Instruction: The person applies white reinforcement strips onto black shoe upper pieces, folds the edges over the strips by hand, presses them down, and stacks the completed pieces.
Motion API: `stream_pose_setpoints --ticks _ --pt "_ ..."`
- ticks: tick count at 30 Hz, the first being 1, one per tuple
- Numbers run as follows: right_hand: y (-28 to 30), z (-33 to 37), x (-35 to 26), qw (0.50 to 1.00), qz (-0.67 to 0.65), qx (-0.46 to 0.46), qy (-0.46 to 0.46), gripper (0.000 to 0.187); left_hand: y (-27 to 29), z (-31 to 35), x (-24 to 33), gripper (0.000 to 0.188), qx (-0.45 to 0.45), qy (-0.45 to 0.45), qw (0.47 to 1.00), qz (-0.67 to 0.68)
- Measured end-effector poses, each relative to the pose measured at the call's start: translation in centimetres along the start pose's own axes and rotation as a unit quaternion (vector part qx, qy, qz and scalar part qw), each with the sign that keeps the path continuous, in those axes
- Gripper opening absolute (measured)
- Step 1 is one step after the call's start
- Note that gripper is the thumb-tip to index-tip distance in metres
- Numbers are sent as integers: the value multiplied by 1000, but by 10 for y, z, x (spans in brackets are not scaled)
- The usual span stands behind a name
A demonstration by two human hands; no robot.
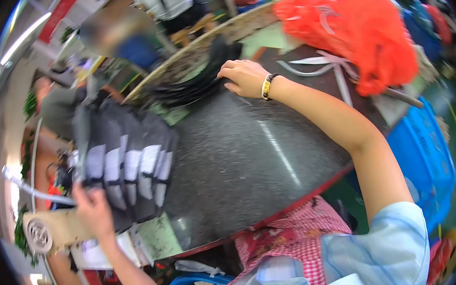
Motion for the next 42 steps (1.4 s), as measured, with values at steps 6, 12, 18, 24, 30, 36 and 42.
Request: stream_pose_setpoints --ticks 6,12,18,24,30,36,42 --pt "107 137 71 915 136 -119 -360 17 -67 122 98 55 59 -365 918 143" --pt "86 158 105 978 115 -43 -170 12 -157 203 137 39 -71 -518 842 132" --pt "79 153 48 487 -813 203 -244 17 -161 221 144 32 -41 -502 849 156" --pt "52 146 -140 525 -832 119 -132 28 -158 242 164 35 -290 -477 829 -18" --pt "18 187 -203 759 -644 10 -91 41 -150 200 127 19 -441 33 547 710" --pt "33 187 -192 875 -424 -95 -213 10 -120 183 86 11 -218 -128 874 415" --pt "18 165 -190 942 -245 -149 -177 16 -165 189 44 11 -289 84 791 533"
Point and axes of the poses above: each hand's wrist, its own z-axis away from the middle knuckle, its own y-axis out of the back of the hand, x = y × z, the point moved 4 cm from there along -z, towards the middle knuckle, and after that the axes turned 10 degrees about -x, right-handed, at the moved point
